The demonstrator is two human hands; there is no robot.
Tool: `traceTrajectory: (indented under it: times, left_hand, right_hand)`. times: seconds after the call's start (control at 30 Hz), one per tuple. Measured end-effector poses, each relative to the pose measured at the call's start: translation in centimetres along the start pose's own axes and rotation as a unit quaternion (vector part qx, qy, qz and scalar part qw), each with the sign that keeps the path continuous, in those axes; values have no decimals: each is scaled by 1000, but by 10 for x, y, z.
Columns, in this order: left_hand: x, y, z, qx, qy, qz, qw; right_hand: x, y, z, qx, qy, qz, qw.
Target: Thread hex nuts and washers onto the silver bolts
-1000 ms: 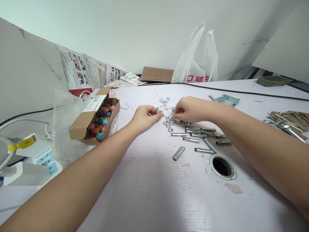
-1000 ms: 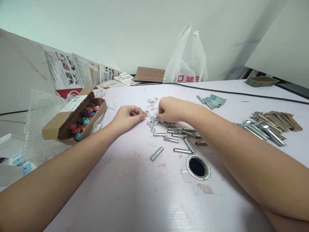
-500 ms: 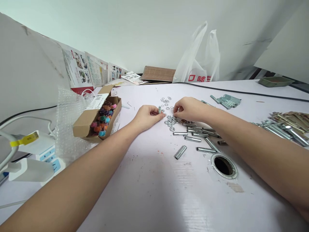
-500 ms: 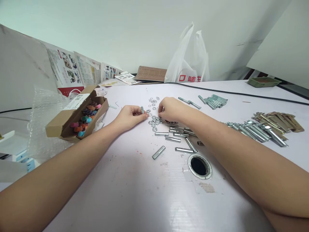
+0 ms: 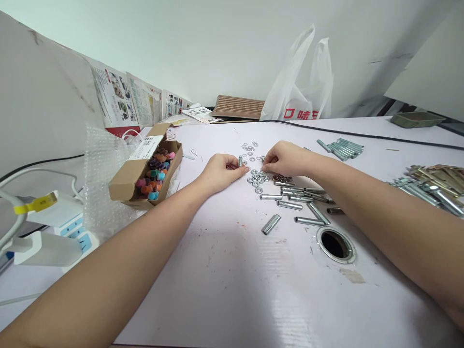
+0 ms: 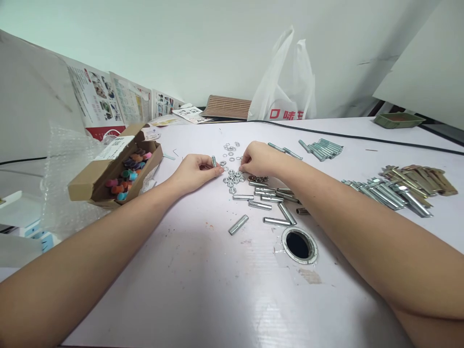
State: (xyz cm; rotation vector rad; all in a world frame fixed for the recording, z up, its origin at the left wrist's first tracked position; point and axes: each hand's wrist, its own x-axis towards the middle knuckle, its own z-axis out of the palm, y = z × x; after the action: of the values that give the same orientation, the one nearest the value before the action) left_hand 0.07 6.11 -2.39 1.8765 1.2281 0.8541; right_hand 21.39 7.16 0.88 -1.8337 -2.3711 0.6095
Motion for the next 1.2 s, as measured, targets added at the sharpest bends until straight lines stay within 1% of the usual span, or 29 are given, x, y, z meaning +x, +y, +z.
traceTrajectory:
  times: [0.1,0.2,0.23,0.3,0.37,0.43,0.5,0.6,0.73,0.83,0.93,1.1,1.2]
  left_hand:
    - [0,-1,0,-14,-8,-12,1000]
    - [0,-2,0,-10,-15,-7,1000]
    - [0,-2,0,-4,-17,-5,1000]
    - [0,-2,-1,10,-19,-4,1000]
    - [0,0,-1,20,-19,-6,1000]
    - [0,0,-2,27,-22,-7,999]
    - [0,0,-2,34,-25,-3,999]
    - [1,-2,-2,47,-27,5,999]
    - [1,-4,-1,59,-25,15,998]
    - [1,-4,-1,54,-28,14,998]
    - [1,-5,-1,54,-28,12,998]
    - [2,-8,-1,49,-32,25,998]
    - [2,-9,-1,49,-29,24,998]
  right_hand:
    - [-1,0,-3,-20,11,-11,1000]
    - [-7,-1,-18,-34,35,-11,999]
    - [-10,-1,-25,-38,35,-11,999]
    - [-16,0,-36,-49,3,-22,999]
    - [-21,0,-41,-62,-58,-30,996]
    - [-25,-1,-40,-73,-106,-19,991]
    - [-26,-3,-35,-84,-122,-1,989]
    - [-27,-7,-29,-97,-125,8,987]
    - [-27,-4,-25,-101,-114,-11,988]
    - [-26,-1,-23,-124,-94,-23,988]
    - [-27,-3,-21,-145,-93,-28,985]
    - [-32,-12,-20,-169,-95,-15,981]
    - [-32,-11,-17,-178,-98,-5,979]
